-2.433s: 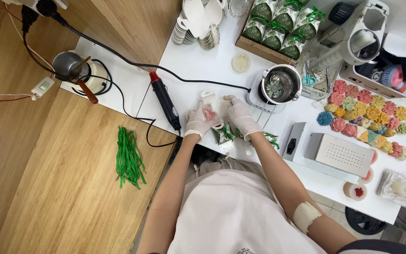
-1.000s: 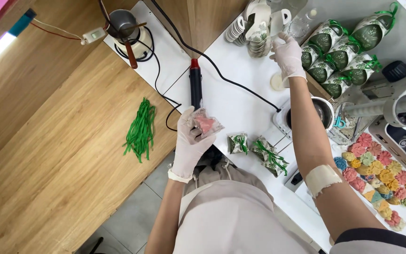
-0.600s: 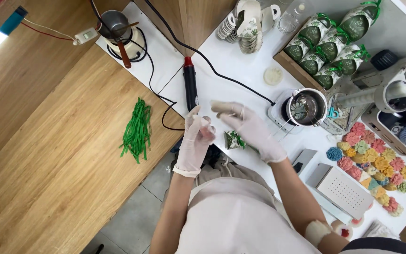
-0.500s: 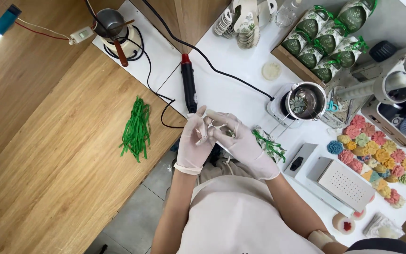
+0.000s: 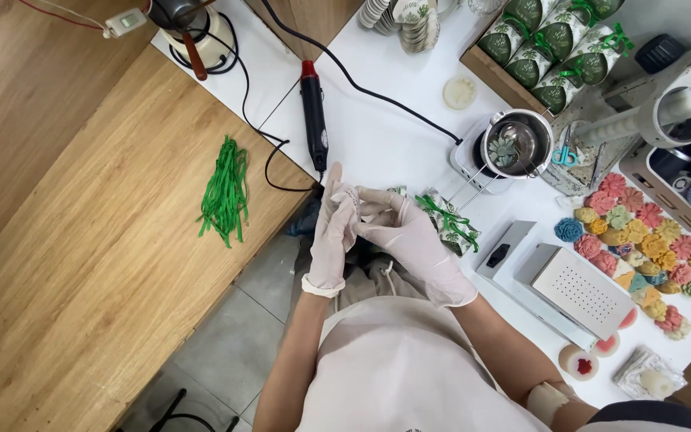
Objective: The person retrieves green gift boxes from a shelf, places a pink wax shape into a small plastic bag, and then puts the bag into a white paper box which they tie with a green ribbon.
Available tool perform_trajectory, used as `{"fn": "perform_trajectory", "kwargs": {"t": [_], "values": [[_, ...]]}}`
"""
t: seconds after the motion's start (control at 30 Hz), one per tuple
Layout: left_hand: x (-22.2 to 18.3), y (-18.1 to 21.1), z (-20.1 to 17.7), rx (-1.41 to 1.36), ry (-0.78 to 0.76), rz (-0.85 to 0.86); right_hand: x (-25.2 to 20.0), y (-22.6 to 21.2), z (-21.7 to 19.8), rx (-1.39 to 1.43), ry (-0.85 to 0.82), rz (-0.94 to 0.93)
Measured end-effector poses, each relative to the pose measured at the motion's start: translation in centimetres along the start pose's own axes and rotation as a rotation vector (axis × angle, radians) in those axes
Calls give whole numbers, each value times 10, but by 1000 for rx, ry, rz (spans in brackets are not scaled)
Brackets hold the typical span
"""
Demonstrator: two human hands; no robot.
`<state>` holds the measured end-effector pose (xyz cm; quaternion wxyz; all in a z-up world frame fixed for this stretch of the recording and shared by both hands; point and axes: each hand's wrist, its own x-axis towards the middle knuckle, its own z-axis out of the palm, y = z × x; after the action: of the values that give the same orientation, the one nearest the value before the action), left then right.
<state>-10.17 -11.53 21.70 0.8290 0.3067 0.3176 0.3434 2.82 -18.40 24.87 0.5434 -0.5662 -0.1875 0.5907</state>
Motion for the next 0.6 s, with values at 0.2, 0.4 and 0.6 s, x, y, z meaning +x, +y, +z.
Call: {"fn": "perform_trajectory", "kwargs": {"t": [0.2,0.4,0.6], "values": [[-16,-13,15,72,-33,-12,-18,-12,-13,153,17,154],[1,-36,5,189,-269,29,-39,-4,-51,57,92,97],[27,-23,15,1658,-809,652,-88,-11,-75,-818,421,-507]]}}
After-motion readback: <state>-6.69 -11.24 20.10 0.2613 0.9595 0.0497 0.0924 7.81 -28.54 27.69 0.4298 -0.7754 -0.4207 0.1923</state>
